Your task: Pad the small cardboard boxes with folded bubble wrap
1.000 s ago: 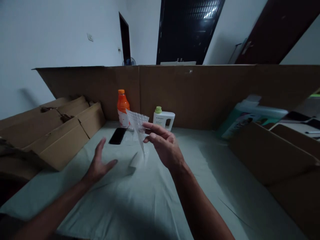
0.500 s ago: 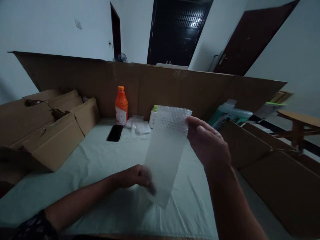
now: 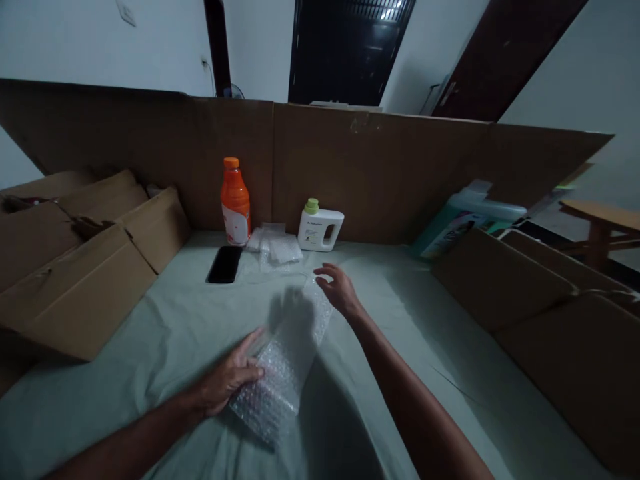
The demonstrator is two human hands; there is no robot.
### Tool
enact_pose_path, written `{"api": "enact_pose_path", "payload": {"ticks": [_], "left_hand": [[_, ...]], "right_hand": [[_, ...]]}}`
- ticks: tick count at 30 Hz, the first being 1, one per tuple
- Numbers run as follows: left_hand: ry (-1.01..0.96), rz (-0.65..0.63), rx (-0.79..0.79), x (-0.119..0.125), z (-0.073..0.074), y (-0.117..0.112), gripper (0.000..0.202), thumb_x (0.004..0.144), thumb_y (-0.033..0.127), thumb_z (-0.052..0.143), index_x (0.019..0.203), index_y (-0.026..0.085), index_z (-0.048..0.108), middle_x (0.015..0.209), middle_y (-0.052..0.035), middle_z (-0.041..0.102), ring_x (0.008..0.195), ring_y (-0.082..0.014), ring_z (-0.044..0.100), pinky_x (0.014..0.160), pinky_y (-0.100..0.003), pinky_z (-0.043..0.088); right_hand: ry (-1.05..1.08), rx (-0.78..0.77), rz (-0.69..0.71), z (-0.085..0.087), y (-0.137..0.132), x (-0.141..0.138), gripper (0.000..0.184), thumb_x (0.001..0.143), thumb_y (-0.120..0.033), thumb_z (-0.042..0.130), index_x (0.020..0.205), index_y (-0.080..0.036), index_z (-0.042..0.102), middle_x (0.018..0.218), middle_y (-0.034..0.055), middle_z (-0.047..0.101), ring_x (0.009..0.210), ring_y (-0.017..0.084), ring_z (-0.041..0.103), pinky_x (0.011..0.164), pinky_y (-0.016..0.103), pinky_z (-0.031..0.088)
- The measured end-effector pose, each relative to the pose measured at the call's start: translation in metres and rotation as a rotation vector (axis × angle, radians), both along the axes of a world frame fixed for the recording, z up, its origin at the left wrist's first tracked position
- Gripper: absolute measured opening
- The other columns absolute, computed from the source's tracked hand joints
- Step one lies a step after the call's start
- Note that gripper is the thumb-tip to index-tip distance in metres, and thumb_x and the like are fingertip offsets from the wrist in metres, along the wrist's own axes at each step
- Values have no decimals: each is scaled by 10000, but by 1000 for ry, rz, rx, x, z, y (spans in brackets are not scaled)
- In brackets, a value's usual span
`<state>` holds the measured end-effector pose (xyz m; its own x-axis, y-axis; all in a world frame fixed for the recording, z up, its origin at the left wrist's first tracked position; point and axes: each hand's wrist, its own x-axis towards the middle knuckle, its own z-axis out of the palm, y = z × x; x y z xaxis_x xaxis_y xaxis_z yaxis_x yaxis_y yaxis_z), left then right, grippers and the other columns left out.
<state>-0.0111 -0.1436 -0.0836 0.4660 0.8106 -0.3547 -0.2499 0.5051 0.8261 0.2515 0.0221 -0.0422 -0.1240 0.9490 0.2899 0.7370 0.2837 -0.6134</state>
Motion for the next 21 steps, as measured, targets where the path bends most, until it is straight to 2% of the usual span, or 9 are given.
{"api": "enact_pose_path", "payload": {"ticks": [3,5,7,10,14,15,17,19,21], "left_hand": [[27,-59,45,3,-2,-1,1044,683,409,771,1559,178,252,734,50,523,525,-73,412,540,-220,348],[85,-106,44,2,-4,-1,834,689,438,754,1421,136,490,767,24,539,561,-78,428,562,-227,356],[152,-129,37,0,-7,-1,647,717,458,727,1256,114,626,797,-5,565,620,-97,462,596,-235,368],[218,-155,18,-5,-13,-3,535,765,459,703,1185,129,664,770,4,552,661,-114,470,626,-237,363],[206,-155,1,-6,-21,-4,541,788,478,709,1208,142,651,787,11,544,691,-118,474,656,-239,354],[178,-157,-4,-5,-21,-4,559,786,496,710,1211,139,647,783,10,545,688,-118,472,655,-241,352],[126,-170,-18,-5,-19,-2,604,763,548,722,1194,130,652,748,16,529,656,-113,451,639,-243,338],[126,-180,-33,-4,-14,0,637,727,586,735,1165,128,665,728,20,510,640,-109,430,630,-245,329],[163,-181,-53,-6,-7,1,622,724,578,732,1158,138,667,761,6,527,666,-117,451,645,-249,348]], "right_hand": [[-247,39,111,3,26,-30,268,822,-95,597,969,-205,792,1481,113,534,1348,291,494,1099,466,399],[-374,56,167,0,46,-47,304,790,-23,583,927,-195,792,1512,107,504,1415,304,416,1113,478,372],[-452,62,195,-4,64,-59,357,763,21,565,970,-174,781,1481,123,536,1411,306,421,1085,469,396],[-491,86,167,-1,84,-68,454,793,-3,547,1202,-124,704,1404,165,597,1329,309,505,1046,456,431],[-438,265,43,19,100,-79,530,934,-131,457,1461,-84,482,1538,189,442,1402,332,401,1118,513,336],[-419,326,33,23,105,-84,527,942,-133,440,1467,-99,477,1555,174,423,1427,331,363,1131,524,311],[-403,358,78,27,114,-93,484,908,-108,471,1381,-114,576,1530,160,463,1446,344,333,1127,544,301],[-405,264,161,26,123,-97,386,848,-95,542,1197,-119,705,1481,164,521,1425,369,366,1099,554,336],[-388,175,201,22,123,-92,296,828,-111,584,1065,-147,759,1452,140,557,1378,357,441,1081,539,374]]}}
